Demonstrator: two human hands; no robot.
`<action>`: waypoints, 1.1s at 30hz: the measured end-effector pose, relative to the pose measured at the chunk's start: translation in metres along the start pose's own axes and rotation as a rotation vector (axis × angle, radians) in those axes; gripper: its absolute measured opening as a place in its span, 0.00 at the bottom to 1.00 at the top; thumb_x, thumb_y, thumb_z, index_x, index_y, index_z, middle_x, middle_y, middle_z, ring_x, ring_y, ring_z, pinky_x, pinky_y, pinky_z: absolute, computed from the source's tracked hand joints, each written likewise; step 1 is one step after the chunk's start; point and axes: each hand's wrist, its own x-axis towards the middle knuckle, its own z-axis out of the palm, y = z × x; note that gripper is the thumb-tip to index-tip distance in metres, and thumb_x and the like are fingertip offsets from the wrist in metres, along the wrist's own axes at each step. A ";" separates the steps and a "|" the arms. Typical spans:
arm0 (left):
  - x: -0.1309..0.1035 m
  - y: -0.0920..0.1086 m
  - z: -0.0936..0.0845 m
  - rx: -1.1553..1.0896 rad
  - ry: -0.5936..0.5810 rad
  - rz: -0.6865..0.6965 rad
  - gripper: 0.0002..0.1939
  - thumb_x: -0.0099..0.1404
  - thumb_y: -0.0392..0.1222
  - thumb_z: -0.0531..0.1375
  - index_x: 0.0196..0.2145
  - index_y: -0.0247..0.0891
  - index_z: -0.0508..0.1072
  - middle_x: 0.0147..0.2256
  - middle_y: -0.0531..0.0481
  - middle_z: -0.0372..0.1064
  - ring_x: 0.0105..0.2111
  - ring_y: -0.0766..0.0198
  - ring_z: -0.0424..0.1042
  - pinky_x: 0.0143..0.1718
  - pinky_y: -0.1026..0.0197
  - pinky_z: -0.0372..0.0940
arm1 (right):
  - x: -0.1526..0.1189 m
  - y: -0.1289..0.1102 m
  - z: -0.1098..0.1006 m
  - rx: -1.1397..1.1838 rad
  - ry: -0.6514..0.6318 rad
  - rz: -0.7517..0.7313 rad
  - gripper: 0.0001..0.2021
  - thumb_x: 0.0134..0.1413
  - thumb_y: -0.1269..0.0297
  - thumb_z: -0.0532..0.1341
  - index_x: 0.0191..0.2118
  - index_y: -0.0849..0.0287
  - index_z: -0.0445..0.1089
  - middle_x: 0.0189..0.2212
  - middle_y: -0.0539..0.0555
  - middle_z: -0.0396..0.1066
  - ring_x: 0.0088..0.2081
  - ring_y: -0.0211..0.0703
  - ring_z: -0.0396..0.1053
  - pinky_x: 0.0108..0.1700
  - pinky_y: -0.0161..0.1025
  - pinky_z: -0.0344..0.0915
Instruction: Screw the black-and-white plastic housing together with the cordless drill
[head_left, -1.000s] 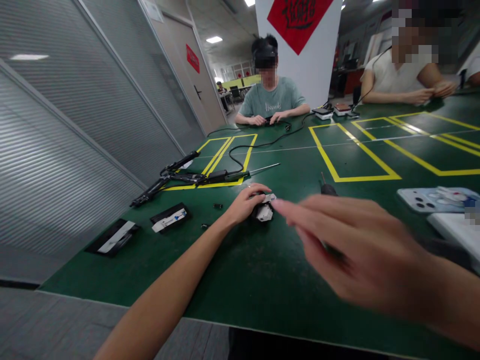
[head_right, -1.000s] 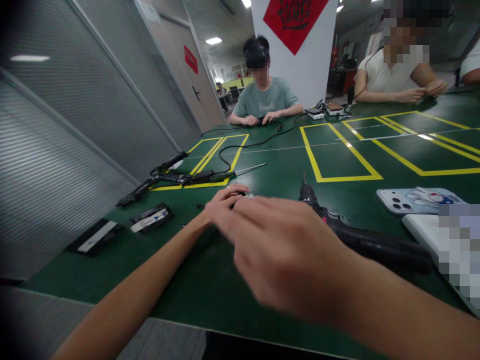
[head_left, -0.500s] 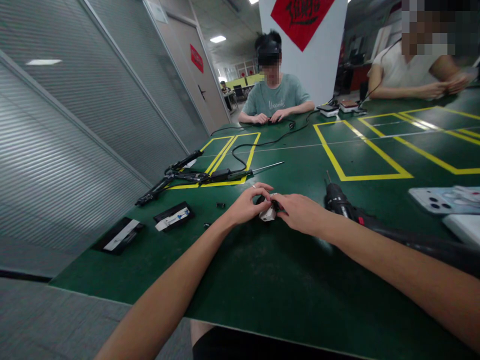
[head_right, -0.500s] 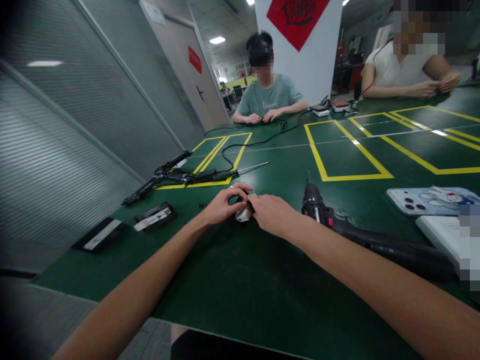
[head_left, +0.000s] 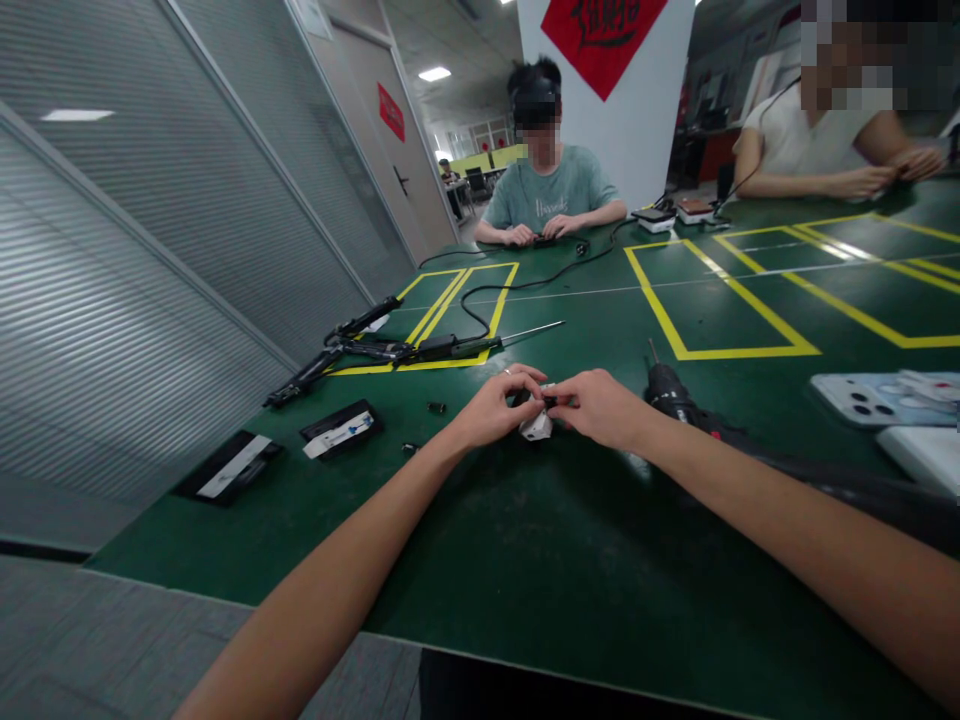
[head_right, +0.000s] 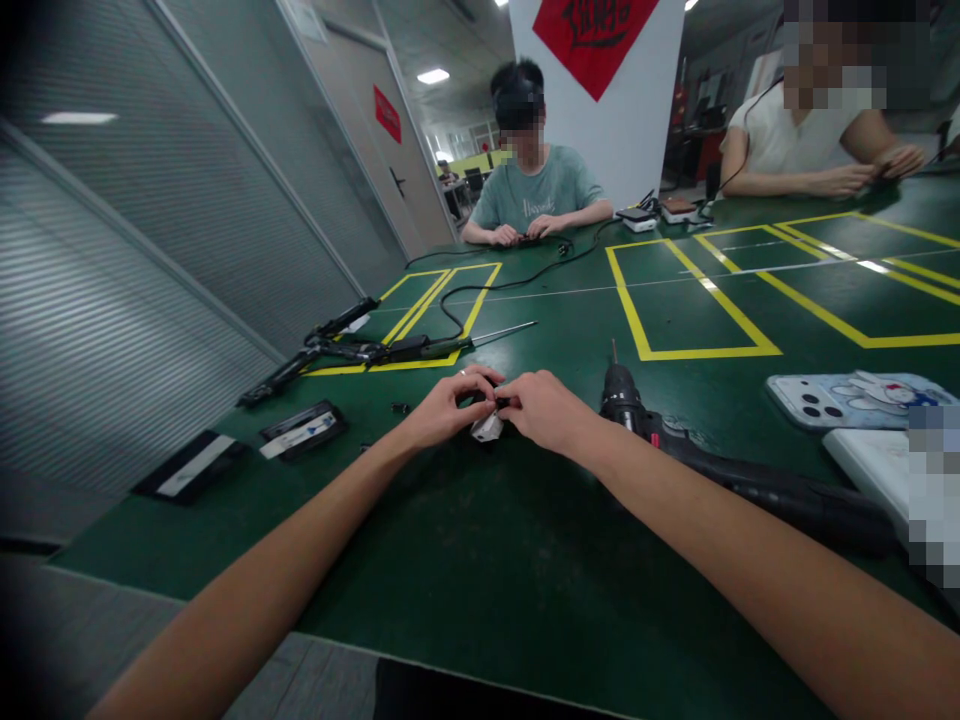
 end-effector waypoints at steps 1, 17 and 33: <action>0.000 0.000 0.000 -0.003 0.001 -0.002 0.06 0.60 0.39 0.59 0.32 0.34 0.73 0.48 0.42 0.65 0.47 0.58 0.67 0.50 0.54 0.61 | 0.000 0.000 0.000 0.005 0.001 0.002 0.08 0.62 0.64 0.59 0.36 0.62 0.71 0.28 0.49 0.72 0.27 0.38 0.70 0.33 0.40 0.69; 0.000 0.003 0.002 -0.024 -0.002 -0.014 0.07 0.60 0.40 0.60 0.33 0.34 0.75 0.48 0.42 0.65 0.47 0.57 0.67 0.50 0.54 0.61 | -0.005 -0.002 -0.004 0.130 0.054 0.096 0.07 0.59 0.63 0.61 0.34 0.62 0.72 0.26 0.48 0.70 0.29 0.40 0.69 0.37 0.43 0.67; -0.002 0.025 0.006 0.242 0.188 0.106 0.20 0.57 0.47 0.64 0.46 0.38 0.73 0.41 0.44 0.71 0.43 0.57 0.68 0.46 0.55 0.63 | 0.000 -0.003 -0.014 0.858 0.039 0.477 0.08 0.62 0.67 0.60 0.44 0.64 0.68 0.29 0.50 0.72 0.27 0.38 0.72 0.30 0.38 0.73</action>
